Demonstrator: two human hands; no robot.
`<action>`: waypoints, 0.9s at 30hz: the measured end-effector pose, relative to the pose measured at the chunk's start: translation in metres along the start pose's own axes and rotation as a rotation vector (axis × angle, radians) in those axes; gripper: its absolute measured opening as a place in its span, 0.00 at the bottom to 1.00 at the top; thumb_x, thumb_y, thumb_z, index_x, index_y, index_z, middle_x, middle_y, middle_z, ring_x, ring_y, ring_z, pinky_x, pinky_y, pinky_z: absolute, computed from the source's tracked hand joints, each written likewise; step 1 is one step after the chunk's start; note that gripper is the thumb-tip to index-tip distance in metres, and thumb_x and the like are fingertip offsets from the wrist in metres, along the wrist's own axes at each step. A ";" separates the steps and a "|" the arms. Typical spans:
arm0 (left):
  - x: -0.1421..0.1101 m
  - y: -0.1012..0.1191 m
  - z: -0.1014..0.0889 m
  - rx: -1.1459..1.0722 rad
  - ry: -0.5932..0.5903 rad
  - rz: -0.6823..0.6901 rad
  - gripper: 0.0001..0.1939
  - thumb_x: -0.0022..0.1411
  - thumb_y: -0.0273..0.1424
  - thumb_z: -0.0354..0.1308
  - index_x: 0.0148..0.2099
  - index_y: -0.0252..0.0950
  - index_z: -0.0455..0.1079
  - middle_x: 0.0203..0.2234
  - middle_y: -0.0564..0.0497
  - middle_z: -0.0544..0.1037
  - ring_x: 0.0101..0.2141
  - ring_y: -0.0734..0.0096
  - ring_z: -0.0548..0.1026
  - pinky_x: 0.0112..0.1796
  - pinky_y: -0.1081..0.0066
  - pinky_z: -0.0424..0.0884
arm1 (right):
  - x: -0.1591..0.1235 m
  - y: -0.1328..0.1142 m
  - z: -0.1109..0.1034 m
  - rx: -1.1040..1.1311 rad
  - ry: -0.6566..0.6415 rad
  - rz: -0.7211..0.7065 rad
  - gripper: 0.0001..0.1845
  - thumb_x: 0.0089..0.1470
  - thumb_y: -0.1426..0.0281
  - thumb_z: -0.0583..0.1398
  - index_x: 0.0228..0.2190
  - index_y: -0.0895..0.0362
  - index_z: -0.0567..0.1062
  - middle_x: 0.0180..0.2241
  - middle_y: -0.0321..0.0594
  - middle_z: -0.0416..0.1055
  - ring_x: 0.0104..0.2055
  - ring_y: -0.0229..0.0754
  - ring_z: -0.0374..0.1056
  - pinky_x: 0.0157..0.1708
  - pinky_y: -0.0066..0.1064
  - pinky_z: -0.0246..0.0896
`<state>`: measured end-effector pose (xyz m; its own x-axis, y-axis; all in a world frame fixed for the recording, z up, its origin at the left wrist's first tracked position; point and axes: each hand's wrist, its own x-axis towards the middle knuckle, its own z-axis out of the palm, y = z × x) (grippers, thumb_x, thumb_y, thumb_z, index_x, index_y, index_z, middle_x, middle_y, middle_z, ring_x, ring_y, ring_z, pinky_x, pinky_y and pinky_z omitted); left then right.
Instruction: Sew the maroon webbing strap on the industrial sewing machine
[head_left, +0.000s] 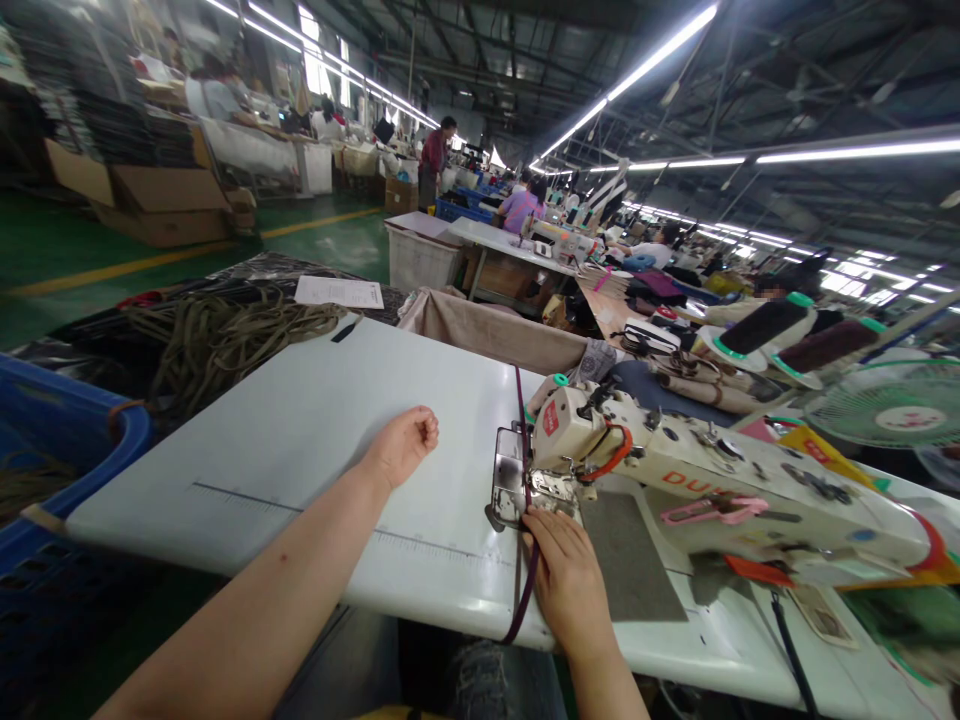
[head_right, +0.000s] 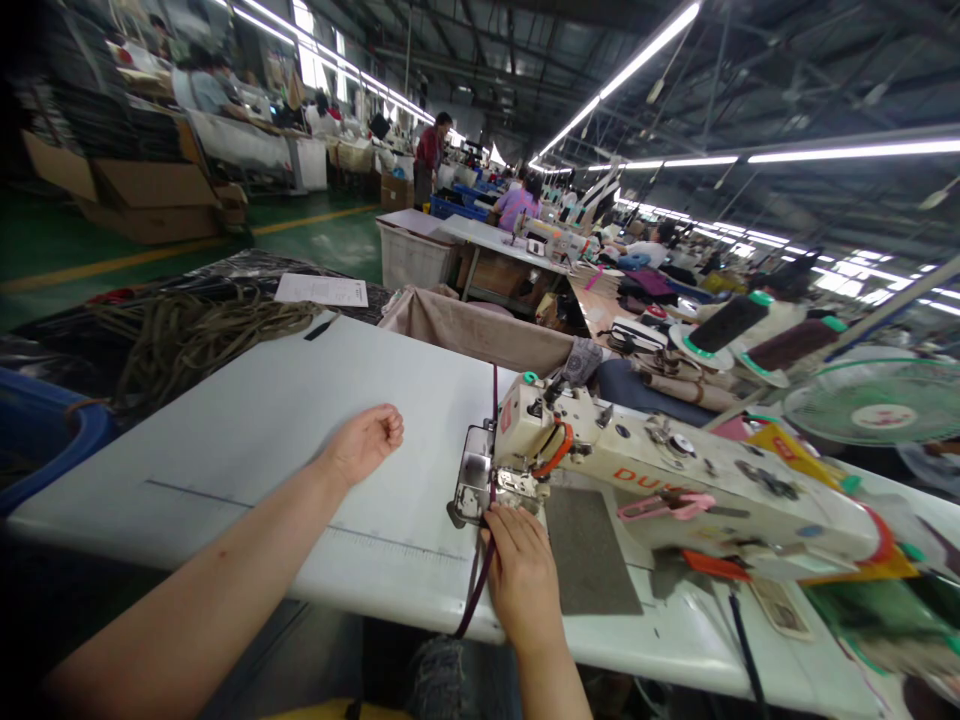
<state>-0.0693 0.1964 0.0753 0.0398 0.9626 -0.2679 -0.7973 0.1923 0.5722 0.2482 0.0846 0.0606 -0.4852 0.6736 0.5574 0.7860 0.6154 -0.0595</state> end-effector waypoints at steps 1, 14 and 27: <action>0.000 0.000 0.000 -0.002 0.001 0.001 0.07 0.53 0.23 0.65 0.27 0.32 0.70 0.23 0.51 0.70 0.25 0.76 0.68 0.26 0.80 0.68 | 0.000 0.000 0.000 0.000 -0.003 0.003 0.15 0.72 0.69 0.57 0.54 0.54 0.79 0.53 0.46 0.81 0.55 0.49 0.78 0.61 0.50 0.72; 0.000 -0.001 -0.001 -0.006 -0.005 0.012 0.06 0.52 0.23 0.66 0.27 0.32 0.71 0.23 0.52 0.70 0.25 0.77 0.68 0.26 0.80 0.68 | -0.002 0.001 0.002 -0.012 -0.012 0.005 0.15 0.73 0.68 0.57 0.55 0.54 0.79 0.54 0.46 0.81 0.55 0.48 0.78 0.62 0.49 0.72; 0.000 0.000 -0.001 -0.017 0.014 0.001 0.05 0.53 0.21 0.64 0.27 0.31 0.71 0.24 0.51 0.70 0.25 0.77 0.68 0.25 0.81 0.70 | 0.000 0.000 0.001 -0.015 0.007 -0.001 0.14 0.73 0.69 0.58 0.54 0.55 0.78 0.54 0.44 0.81 0.55 0.49 0.78 0.60 0.50 0.72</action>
<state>-0.0694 0.1960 0.0748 0.0306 0.9601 -0.2780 -0.8075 0.1876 0.5592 0.2485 0.0848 0.0598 -0.4833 0.6702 0.5633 0.7912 0.6098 -0.0466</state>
